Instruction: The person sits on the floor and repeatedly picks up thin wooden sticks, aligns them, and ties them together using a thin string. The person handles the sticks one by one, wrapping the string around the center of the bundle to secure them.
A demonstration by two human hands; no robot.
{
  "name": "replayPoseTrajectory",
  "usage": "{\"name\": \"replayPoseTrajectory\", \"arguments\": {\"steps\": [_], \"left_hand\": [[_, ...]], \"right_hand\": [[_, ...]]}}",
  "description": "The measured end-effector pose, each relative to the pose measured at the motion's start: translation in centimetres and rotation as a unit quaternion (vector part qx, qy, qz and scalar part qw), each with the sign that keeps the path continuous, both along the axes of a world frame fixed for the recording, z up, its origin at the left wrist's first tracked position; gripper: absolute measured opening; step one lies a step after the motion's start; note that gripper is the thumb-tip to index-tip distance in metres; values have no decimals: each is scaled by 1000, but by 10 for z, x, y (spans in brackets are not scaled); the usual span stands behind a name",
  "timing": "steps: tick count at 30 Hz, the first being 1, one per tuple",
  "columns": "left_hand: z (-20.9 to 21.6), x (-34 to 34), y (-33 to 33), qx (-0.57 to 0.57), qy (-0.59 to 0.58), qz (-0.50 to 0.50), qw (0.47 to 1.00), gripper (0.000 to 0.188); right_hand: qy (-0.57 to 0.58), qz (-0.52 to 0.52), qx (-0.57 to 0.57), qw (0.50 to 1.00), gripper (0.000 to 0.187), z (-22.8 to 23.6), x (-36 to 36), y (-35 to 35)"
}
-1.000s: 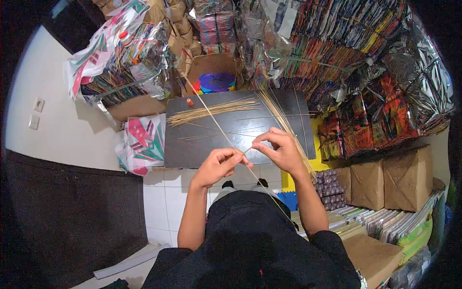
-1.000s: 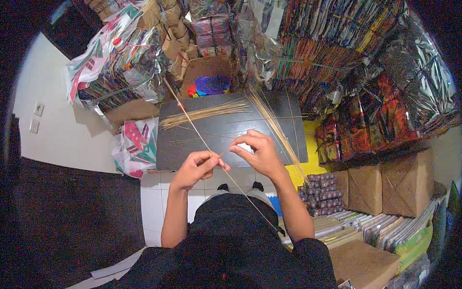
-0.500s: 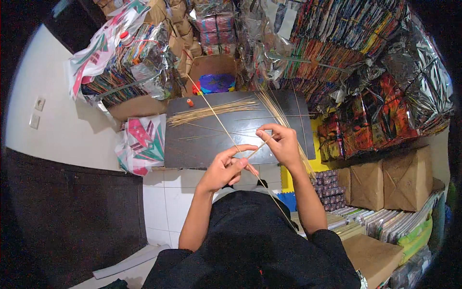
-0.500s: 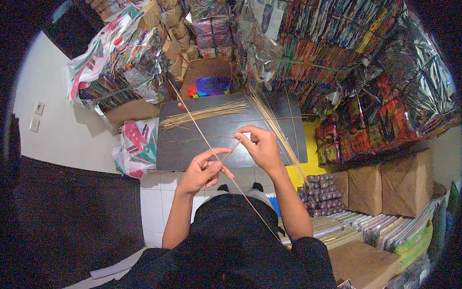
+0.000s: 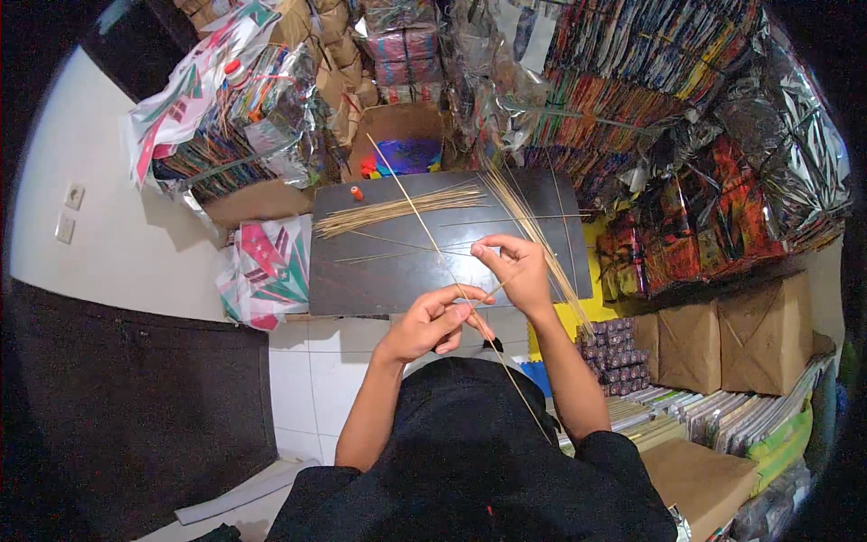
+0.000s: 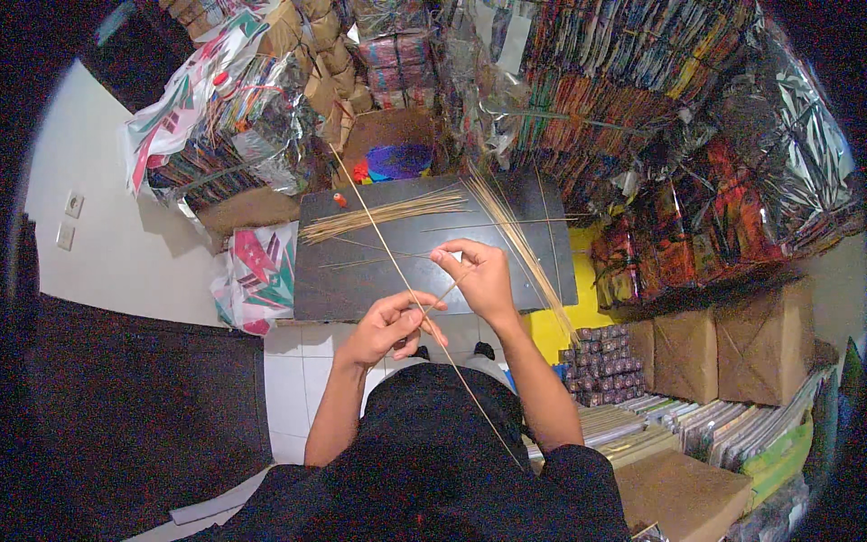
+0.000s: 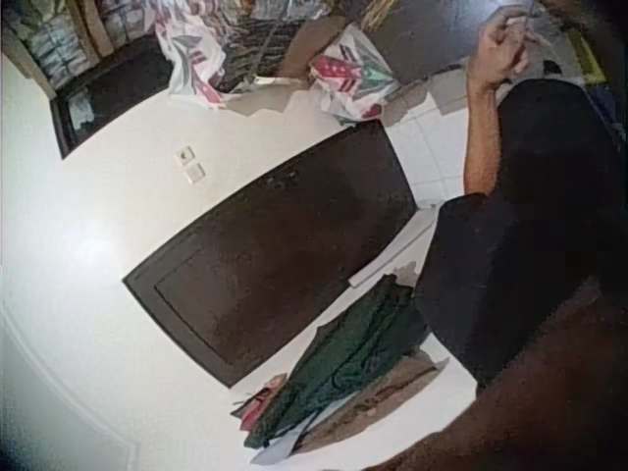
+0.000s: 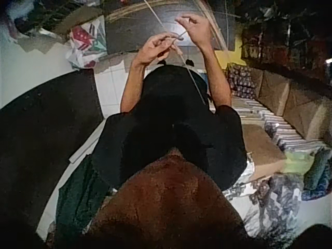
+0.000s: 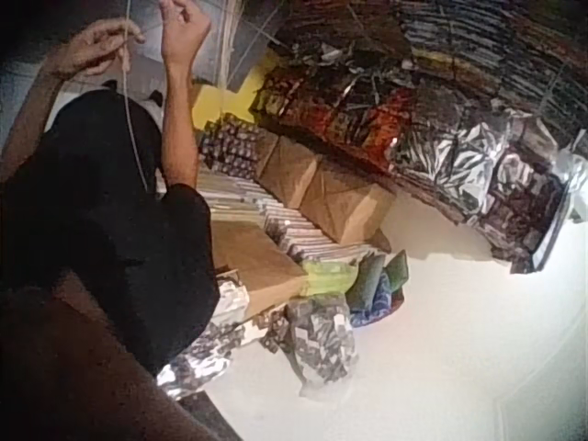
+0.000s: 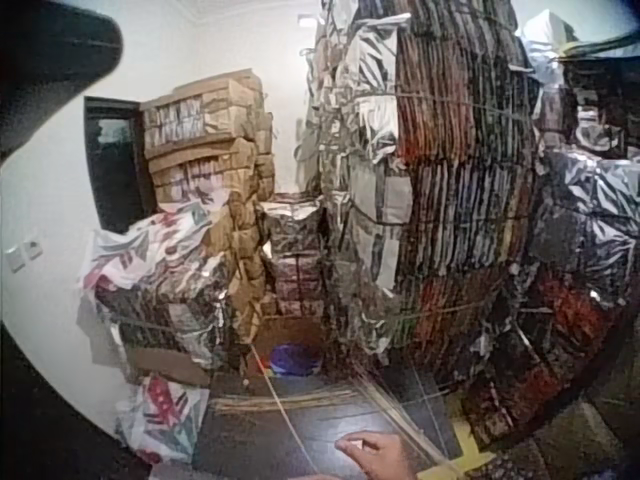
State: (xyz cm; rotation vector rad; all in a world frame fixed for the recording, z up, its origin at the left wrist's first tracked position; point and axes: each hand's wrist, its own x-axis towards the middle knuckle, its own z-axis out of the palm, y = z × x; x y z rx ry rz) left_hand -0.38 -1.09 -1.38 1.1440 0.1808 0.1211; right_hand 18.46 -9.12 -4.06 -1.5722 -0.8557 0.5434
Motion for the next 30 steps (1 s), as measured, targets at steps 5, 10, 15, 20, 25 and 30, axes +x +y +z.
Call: {"name": "replayPoseTrajectory", "arguments": {"steps": [5, 10, 15, 20, 25, 30], "left_hand": [[0, 0, 1, 9, -4, -1, 1000, 44], [3, -1, 4, 26, -5, 44, 999, 56], [3, -3, 7, 29, -8, 45, 999, 62], [6, 1, 7, 25, -9, 40, 999, 60], [3, -5, 13, 13, 6, 42, 999, 45], [0, -6, 10, 26, 17, 49, 998, 37]], "right_hand": [[36, 1, -14, 999, 19, -1, -4, -1], [-68, 66, -31, 995, 23, -21, 16, -13], [-190, 164, 23, 968, 39, 6, 10, -21], [105, 310, 12, 945, 40, 5, -6, -28], [209, 294, -42, 932, 22, 13, -4, -34], [156, 221, 25, 962, 15, 6, -17, -28]]}}
